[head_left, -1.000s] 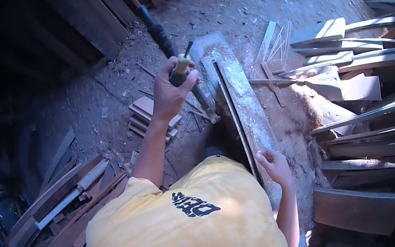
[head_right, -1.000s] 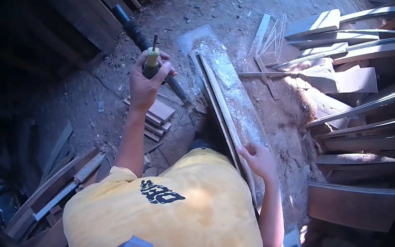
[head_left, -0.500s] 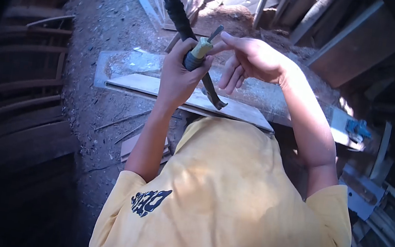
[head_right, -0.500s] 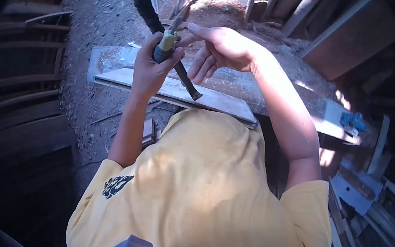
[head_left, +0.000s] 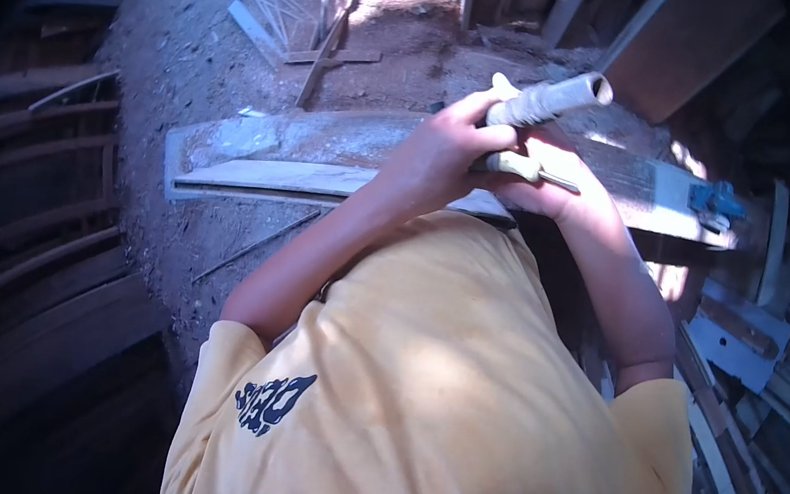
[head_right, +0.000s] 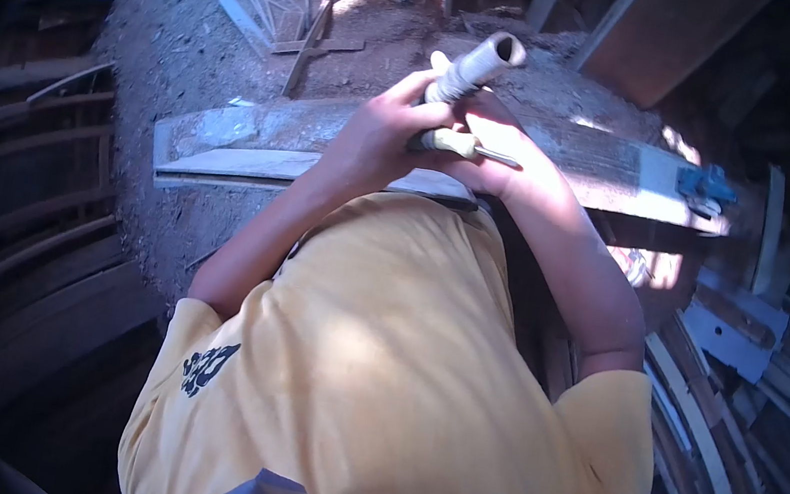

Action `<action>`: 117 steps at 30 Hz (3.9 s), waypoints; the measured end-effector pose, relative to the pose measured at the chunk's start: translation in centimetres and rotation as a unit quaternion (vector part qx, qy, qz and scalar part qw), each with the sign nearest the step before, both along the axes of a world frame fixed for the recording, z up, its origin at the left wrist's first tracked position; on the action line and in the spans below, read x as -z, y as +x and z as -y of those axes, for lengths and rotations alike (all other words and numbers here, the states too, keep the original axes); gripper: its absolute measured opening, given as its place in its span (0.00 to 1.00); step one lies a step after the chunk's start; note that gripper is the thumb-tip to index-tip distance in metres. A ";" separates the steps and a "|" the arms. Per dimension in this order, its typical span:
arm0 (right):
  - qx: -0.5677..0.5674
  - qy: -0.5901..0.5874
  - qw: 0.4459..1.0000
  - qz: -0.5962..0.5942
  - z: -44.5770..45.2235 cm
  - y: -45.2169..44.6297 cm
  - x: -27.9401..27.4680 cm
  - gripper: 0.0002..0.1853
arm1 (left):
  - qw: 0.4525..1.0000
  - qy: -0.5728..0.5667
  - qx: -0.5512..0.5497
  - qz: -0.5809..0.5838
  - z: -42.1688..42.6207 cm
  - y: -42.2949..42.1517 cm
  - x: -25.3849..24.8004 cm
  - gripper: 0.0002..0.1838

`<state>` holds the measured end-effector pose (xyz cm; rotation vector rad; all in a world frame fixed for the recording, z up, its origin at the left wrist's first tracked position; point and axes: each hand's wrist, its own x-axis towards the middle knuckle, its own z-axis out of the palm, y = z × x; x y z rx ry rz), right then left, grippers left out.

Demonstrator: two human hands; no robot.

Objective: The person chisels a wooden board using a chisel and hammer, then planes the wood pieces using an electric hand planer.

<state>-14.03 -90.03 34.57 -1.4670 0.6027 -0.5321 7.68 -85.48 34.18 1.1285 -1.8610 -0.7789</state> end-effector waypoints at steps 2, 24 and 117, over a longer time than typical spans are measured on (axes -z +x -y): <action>0.006 0.021 1.000 -0.020 0.8 -0.6 0.3 0.35 | 0.996 -0.053 0.060 -0.047 1.0 -0.2 0.7 0.17; -0.139 0.149 0.958 -0.203 7.2 11.5 11.7 0.40 | 0.576 0.158 -0.738 -0.314 -14.9 19.8 10.9 0.23; -0.420 -0.472 0.739 -0.236 1.6 32.1 3.9 0.30 | 0.608 -0.110 -0.781 -0.094 -26.7 27.4 14.9 0.15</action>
